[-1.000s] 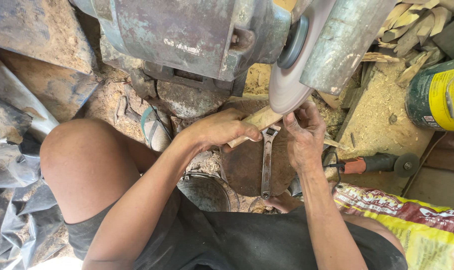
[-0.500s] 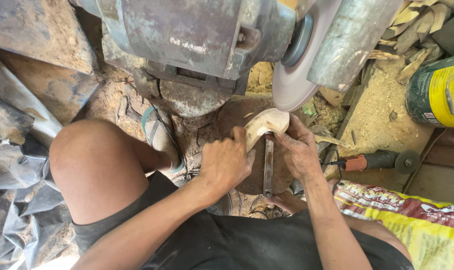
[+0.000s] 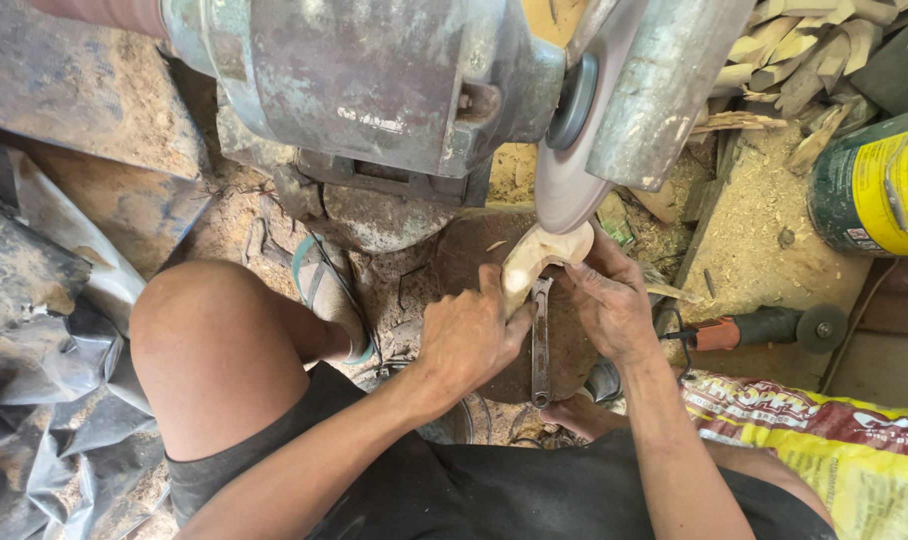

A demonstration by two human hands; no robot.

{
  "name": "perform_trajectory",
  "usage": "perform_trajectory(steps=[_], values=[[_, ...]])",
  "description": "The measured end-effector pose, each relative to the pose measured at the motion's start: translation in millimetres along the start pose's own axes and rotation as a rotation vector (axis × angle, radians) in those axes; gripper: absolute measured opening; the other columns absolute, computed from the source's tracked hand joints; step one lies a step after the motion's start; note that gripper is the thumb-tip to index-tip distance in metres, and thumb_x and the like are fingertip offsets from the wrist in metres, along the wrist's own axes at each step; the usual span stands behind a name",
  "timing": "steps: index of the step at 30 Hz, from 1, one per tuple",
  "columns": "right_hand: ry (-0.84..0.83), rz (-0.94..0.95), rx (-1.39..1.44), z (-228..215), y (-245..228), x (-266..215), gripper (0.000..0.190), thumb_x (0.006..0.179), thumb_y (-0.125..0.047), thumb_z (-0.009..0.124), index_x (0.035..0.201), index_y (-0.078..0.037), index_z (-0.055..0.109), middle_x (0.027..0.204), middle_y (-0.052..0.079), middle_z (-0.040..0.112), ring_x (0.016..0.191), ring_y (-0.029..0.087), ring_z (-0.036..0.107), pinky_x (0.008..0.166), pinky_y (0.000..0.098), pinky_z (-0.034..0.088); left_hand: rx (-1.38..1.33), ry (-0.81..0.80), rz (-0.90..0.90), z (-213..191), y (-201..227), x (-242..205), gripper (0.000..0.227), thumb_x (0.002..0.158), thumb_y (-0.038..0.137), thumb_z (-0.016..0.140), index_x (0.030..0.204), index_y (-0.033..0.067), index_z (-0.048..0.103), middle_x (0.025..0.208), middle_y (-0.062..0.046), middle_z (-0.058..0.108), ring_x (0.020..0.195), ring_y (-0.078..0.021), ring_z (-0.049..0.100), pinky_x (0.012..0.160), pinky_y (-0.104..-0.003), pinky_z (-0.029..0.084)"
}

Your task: The person holds a curved wooden piece against a rotating grinding wheel to smooth and shape its surface. The person rotates the piece frequently to grind different edges and sides, producing wood dust.

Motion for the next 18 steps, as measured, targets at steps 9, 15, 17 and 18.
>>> perform_trajectory(steps=[9, 15, 17, 18], values=[[0.058, -0.082, -0.136, 5.2, -16.8, 12.4, 0.063, 0.096, -0.01, 0.067, 0.153, 0.004, 0.043, 0.146, 0.014, 0.059, 0.135, 0.022, 0.056, 0.118, 0.0417, 0.044, -0.216, -0.029, 0.094, -8.4, -6.9, 30.0, 0.068, 0.084, 0.059, 0.059, 0.117, 0.0001, 0.068, 0.08, -0.021, 0.074, 0.073, -0.0378, 0.073, 0.068, -0.05, 0.056], [0.091, -0.105, -0.212, 8.6, -23.2, 17.2, 0.06, 0.091, -0.021, 0.076, 0.142, -0.001, 0.051, 0.132, 0.015, 0.064, 0.125, 0.022, 0.061, 0.112, 0.044, 0.052, -0.424, -0.315, -0.122, -3.8, -22.1, 48.0, 0.067, 0.073, 0.058, 0.066, 0.095, -0.0044, 0.072, 0.063, -0.014, 0.068, 0.054, -0.0255, 0.071, 0.05, -0.038, 0.054], [0.098, -0.128, -0.197, 9.3, -22.5, 17.7, 0.053, 0.092, -0.021, 0.078, 0.135, -0.002, 0.054, 0.129, 0.015, 0.065, 0.123, 0.021, 0.062, 0.113, 0.0429, 0.052, -0.471, -0.339, -0.124, -5.0, -22.8, 52.4, 0.063, 0.073, 0.055, 0.067, 0.091, -0.0045, 0.072, 0.062, -0.012, 0.066, 0.052, -0.0225, 0.067, 0.046, -0.035, 0.051], [0.1, -0.137, -0.202, 9.2, -22.0, 18.1, 0.05, 0.093, -0.021, 0.078, 0.133, -0.002, 0.055, 0.128, 0.014, 0.066, 0.122, 0.02, 0.063, 0.112, 0.0422, 0.052, -0.496, -0.351, -0.126, -5.5, -23.2, 54.0, 0.061, 0.072, 0.053, 0.068, 0.09, -0.0046, 0.073, 0.062, -0.01, 0.066, 0.052, -0.021, 0.065, 0.044, -0.034, 0.049]])
Point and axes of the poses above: each hand's wrist, its own x-axis towards the middle knuckle, its own z-axis out of the palm, y = z × x, the point moved 4 cm from there along x, towards the middle knuckle
